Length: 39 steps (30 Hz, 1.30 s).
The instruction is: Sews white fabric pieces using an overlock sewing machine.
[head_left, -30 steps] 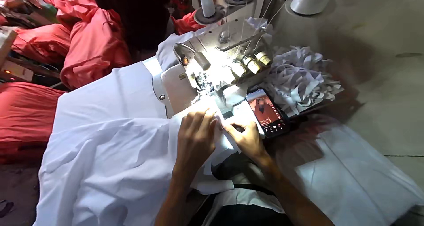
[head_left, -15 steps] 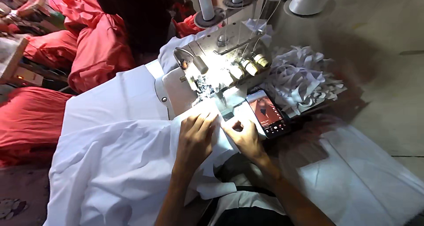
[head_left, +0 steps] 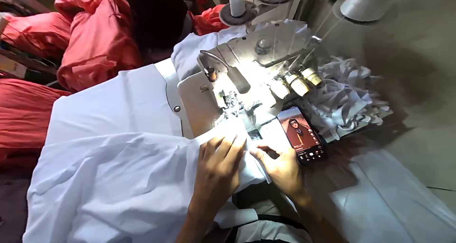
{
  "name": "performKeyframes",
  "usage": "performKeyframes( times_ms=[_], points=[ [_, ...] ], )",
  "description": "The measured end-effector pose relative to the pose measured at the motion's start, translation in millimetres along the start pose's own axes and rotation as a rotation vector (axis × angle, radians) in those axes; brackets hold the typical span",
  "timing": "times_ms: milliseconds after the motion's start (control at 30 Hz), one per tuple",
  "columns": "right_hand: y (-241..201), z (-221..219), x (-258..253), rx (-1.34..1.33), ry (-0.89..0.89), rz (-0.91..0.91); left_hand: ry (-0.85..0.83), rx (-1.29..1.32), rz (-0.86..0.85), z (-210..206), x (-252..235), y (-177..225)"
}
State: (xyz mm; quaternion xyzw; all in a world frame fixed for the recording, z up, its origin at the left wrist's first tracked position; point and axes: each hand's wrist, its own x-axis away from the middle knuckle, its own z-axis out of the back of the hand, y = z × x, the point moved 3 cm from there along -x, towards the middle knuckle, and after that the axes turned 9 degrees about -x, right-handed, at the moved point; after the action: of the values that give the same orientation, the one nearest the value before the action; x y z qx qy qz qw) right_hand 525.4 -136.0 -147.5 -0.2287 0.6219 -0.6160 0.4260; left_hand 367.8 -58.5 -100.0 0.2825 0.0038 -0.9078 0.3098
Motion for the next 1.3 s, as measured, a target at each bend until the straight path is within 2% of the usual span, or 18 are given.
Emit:
performKeyframes(
  times_ms=[300, 767, 1167, 1300],
  points=[
    [-8, -5, 2, -0.064, -0.098, -0.008, 0.007, 0.059, 0.157, 8, 0, -10],
    [-14, 4, 19, -0.117, -0.073, -0.071, -0.055, 0.072, 0.133, 6, -4, -8],
    [-9, 5, 18, -0.134, -0.070, -0.080, -0.230, 0.042, 0.062, 6, -21, -12],
    [-6, 4, 15, -0.145, -0.058, -0.102, -0.225, 0.039, 0.051, 6, -22, -13]
  ],
)
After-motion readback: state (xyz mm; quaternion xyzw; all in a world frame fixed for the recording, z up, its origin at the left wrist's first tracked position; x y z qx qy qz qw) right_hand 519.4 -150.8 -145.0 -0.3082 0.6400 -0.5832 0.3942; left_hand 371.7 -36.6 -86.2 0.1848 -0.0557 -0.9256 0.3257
